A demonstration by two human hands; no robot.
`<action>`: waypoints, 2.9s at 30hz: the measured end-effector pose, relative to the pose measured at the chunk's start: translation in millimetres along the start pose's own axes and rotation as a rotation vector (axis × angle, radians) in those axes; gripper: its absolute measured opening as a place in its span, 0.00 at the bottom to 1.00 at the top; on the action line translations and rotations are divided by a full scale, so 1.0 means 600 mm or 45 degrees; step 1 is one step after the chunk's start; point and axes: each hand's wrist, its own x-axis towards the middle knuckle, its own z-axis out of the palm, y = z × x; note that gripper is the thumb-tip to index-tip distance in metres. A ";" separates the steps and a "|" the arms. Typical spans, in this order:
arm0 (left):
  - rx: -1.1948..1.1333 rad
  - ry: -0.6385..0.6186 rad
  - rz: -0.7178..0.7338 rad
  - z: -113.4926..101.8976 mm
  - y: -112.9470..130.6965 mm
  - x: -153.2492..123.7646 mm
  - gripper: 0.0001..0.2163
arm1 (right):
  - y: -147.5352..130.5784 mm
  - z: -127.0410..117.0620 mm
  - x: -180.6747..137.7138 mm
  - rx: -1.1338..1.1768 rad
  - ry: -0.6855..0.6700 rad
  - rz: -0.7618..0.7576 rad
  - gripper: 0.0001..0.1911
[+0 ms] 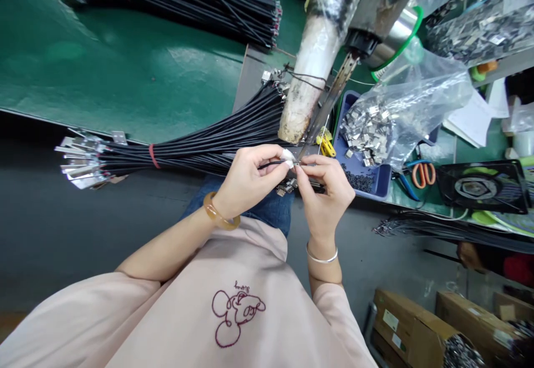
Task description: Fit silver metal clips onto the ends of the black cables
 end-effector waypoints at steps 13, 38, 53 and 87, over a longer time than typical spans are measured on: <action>0.073 -0.002 0.033 0.001 0.001 -0.006 0.05 | 0.009 0.000 -0.018 -0.038 0.041 -0.182 0.08; 0.167 -0.101 0.018 -0.001 -0.006 -0.024 0.05 | -0.002 -0.025 -0.041 -0.079 0.073 0.160 0.06; -0.009 -0.619 -0.062 -0.025 0.006 -0.030 0.04 | 0.075 -0.095 0.003 -0.243 0.159 0.507 0.12; -0.140 -0.204 -0.195 0.001 0.004 -0.020 0.04 | 0.063 -0.086 0.002 0.260 0.377 0.488 0.05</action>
